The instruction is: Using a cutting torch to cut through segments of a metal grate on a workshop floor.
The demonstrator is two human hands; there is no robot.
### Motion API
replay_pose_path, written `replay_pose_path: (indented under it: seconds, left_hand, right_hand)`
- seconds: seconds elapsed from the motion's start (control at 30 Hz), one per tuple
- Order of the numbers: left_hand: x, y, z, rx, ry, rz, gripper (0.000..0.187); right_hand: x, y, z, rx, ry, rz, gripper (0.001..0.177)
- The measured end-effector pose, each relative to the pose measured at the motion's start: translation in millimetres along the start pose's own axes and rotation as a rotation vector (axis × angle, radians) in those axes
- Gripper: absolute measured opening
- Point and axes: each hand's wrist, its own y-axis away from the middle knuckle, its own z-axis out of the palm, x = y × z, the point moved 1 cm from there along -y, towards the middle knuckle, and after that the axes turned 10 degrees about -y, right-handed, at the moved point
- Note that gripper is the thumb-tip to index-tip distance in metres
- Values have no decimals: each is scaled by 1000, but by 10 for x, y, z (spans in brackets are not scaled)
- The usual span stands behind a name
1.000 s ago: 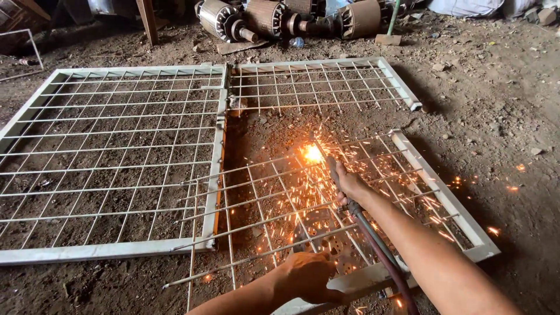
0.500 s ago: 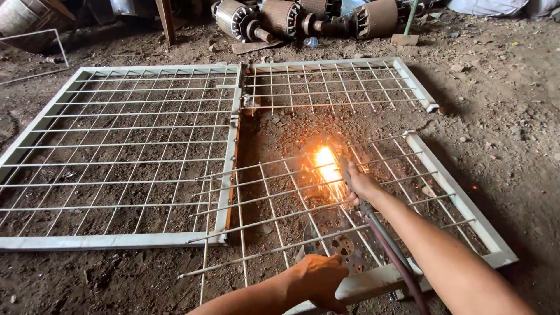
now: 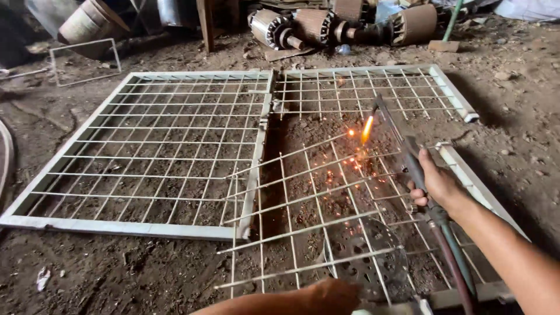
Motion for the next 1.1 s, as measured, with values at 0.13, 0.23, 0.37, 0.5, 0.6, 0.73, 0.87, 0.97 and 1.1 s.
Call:
replay_pose_path:
  seconds: [0.13,0.23,0.37,0.5,0.6,0.73,0.87,0.97,1.1]
  left_hand:
    - [436,801,-820,3,154,-176,44]
    - [527,887,-627,239,15,-165,58]
    - [773,1079,-1000,258,17,-223,63]
    - [733,933,-625,135,47,-342,69]
    - [777,958,-544,250,51,-373,54]
    - [774,1382,-1051,17,-15,-510,85]
    - [571,1604,-941,110,102,-599,90]
    - [499,1791,-1042,63,242,-679,85]
    - [567,1796,-759,-2,245,-605,83]
  right_hand:
    - [34,430,-300,60,-88,-37,68]
    - [86,708,-395,47,-128,-57,65]
    - [218,854,-524,41,-161,-65,60]
    - [310,948,-566,30,-97,-85,61]
    - [239,1058,-529,37,-55,-105,60]
    - [170,1156,-464,24,-44,-102,60]
    - [165,1198,-442,-19,-48,-86,64]
    - [171,1163,-461,-47,-41,-98,67]
    - [124,1164,-353,-76,-35,-117,67]
